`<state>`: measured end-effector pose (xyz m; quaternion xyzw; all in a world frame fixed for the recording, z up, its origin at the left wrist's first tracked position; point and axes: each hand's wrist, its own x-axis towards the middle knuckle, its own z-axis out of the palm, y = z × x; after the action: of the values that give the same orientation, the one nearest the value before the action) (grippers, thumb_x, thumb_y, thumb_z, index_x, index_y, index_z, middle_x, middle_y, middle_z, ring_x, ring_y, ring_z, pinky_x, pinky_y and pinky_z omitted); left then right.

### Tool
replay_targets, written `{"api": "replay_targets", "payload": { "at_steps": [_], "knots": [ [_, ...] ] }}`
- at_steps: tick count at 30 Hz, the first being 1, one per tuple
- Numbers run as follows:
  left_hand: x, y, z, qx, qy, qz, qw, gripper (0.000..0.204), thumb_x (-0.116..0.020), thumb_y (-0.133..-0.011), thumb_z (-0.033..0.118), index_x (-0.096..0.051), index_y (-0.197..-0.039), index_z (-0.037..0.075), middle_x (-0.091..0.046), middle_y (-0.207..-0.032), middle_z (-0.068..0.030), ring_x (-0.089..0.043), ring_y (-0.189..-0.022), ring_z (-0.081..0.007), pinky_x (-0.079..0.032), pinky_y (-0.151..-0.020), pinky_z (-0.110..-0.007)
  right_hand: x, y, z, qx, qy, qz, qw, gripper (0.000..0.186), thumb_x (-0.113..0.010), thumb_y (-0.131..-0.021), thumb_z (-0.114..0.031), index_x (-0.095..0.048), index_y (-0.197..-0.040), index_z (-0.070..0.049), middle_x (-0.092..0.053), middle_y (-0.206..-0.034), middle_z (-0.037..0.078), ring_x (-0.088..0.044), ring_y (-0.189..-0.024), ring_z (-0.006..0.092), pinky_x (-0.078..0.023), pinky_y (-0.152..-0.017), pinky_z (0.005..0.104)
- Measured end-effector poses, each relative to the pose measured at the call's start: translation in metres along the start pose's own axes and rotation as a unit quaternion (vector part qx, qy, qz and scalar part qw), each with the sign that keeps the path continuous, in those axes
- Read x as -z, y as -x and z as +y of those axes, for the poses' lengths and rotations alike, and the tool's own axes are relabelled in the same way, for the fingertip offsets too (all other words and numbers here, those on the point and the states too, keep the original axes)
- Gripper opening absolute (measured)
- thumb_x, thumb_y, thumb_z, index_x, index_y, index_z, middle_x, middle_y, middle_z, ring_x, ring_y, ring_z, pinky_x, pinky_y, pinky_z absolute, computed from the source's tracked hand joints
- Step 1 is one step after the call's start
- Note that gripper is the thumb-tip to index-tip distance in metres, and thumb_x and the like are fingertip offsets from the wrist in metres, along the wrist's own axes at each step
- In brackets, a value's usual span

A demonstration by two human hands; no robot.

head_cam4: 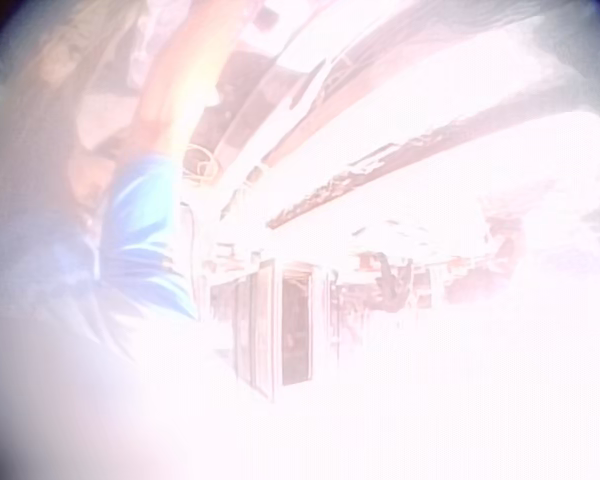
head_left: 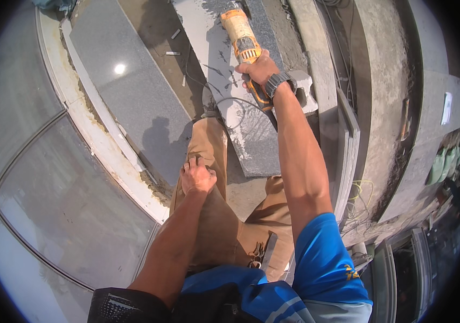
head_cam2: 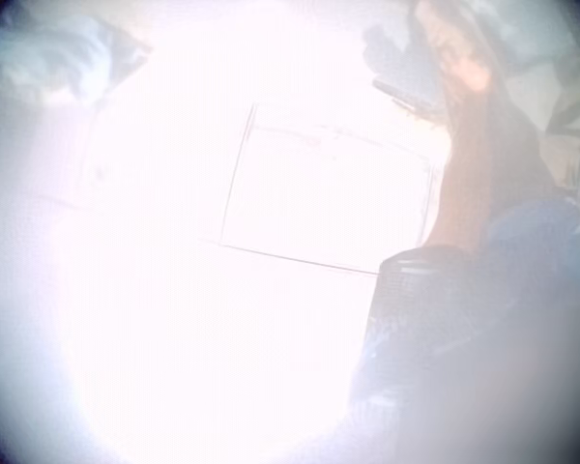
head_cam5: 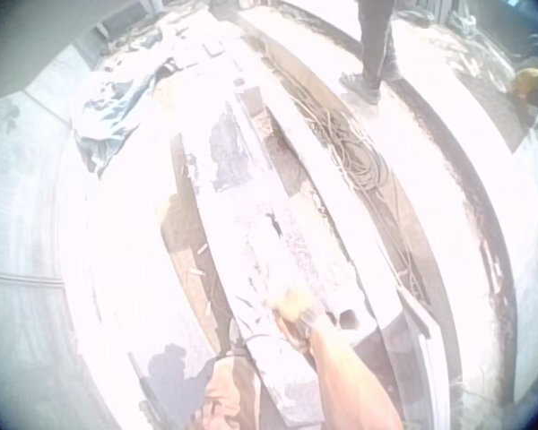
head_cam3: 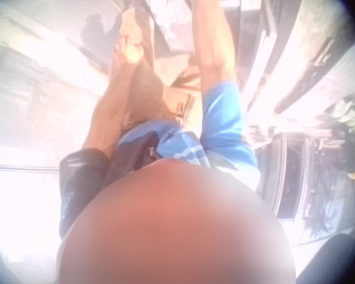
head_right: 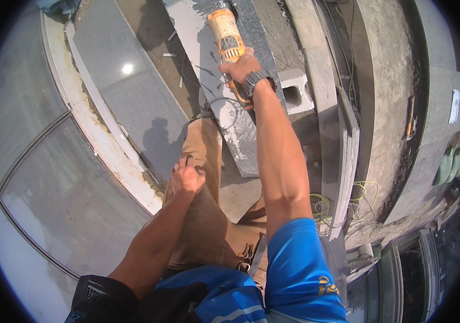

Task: The person uses an angle grinder to cut a long stone slab on a construction site. They guide the tool along the slab's length, creating a cut line while other workers are visible in the background.

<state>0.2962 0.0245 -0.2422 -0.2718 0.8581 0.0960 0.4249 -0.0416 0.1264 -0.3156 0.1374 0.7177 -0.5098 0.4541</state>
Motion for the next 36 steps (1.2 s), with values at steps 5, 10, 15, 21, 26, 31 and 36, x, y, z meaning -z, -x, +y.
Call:
{"api": "replay_targets", "payload": {
  "at_steps": [5,10,15,21,26,31,36],
  "knots": [
    [-0.008,0.0,-0.005,-0.009,0.002,0.024,1.0,0.046,-0.065,-0.083,0.033,-0.066,-0.122,0.008,-0.059,-0.128,-0.0132,-0.057,-0.123,-0.035,-0.043,-0.108,-0.05,0.0,0.015,0.013,0.002,0.015,0.001,1.0,0.08,-0.084,-0.076,-0.015,-0.03,-0.131,0.008,-0.069,-0.089,0.02,-0.07,-0.059,0.0233,-0.058,-0.045,0.0356],
    [-0.008,0.0,-0.005,-0.01,0.005,0.016,1.0,0.047,-0.065,-0.084,0.033,-0.065,-0.123,0.008,-0.059,-0.13,-0.0136,-0.056,-0.124,-0.0353,-0.042,-0.109,-0.05,0.002,0.025,0.025,-0.008,0.025,0.014,1.0,0.08,-0.084,-0.076,-0.012,-0.031,-0.133,0.007,-0.067,-0.089,0.018,-0.068,-0.06,0.0221,-0.057,-0.044,0.0342],
    [-0.006,0.0,-0.005,-0.01,-0.002,0.007,1.0,0.047,-0.065,-0.084,0.033,-0.065,-0.124,0.007,-0.059,-0.13,-0.0138,-0.056,-0.125,-0.0355,-0.042,-0.109,-0.05,-0.001,0.03,0.029,-0.01,0.011,0.02,1.0,0.083,-0.085,-0.075,-0.012,-0.03,-0.134,0.008,-0.069,-0.09,0.02,-0.07,-0.063,0.0234,-0.058,-0.044,0.0356],
    [-0.009,0.0,-0.007,-0.011,0.008,0.02,1.0,0.046,-0.064,-0.084,0.033,-0.066,-0.122,0.007,-0.059,-0.129,-0.0141,-0.056,-0.125,-0.0356,-0.042,-0.109,-0.05,-0.002,0.023,0.022,0.0,-0.02,0.01,1.0,0.078,-0.084,-0.076,-0.009,-0.03,-0.129,0.009,-0.067,-0.089,0.02,-0.07,-0.062,0.0236,-0.056,-0.04,0.0356],
    [-0.01,0.001,-0.008,-0.013,0.005,0.031,0.999,0.044,-0.064,-0.084,0.034,-0.067,-0.119,0.008,-0.059,-0.128,-0.0134,-0.057,-0.123,-0.0349,-0.043,-0.107,-0.05,-0.004,0.013,0.005,-0.003,-0.018,0.003,1.0,0.075,-0.084,-0.077,-0.007,-0.029,-0.126,0.008,-0.067,-0.089,0.021,-0.067,-0.054,0.0234,-0.055,-0.038,0.0358],
    [-0.008,0.001,-0.008,-0.011,0.004,0.019,1.0,0.045,-0.063,-0.083,0.035,-0.065,-0.12,0.009,-0.059,-0.127,-0.0123,-0.056,-0.122,-0.0338,-0.042,-0.107,-0.049,-0.009,-0.002,-0.012,-0.001,-0.039,0.001,0.999,0.078,-0.083,-0.079,-0.006,-0.023,-0.127,0.008,-0.066,-0.084,0.021,-0.065,-0.049,0.0248,-0.053,-0.038,0.0385],
    [0.0,0.002,-0.006,-0.001,0.0,-0.012,1.0,0.046,-0.062,-0.085,0.035,-0.064,-0.123,0.009,-0.057,-0.13,-0.0119,-0.055,-0.124,-0.0332,-0.041,-0.109,-0.048,-0.005,-0.018,-0.032,-0.014,-0.011,-0.02,1.0,0.083,-0.084,-0.079,-0.007,-0.019,-0.129,0.01,-0.067,-0.081,0.023,-0.067,-0.051,0.0271,-0.055,-0.04,0.0417]
  ]
}}
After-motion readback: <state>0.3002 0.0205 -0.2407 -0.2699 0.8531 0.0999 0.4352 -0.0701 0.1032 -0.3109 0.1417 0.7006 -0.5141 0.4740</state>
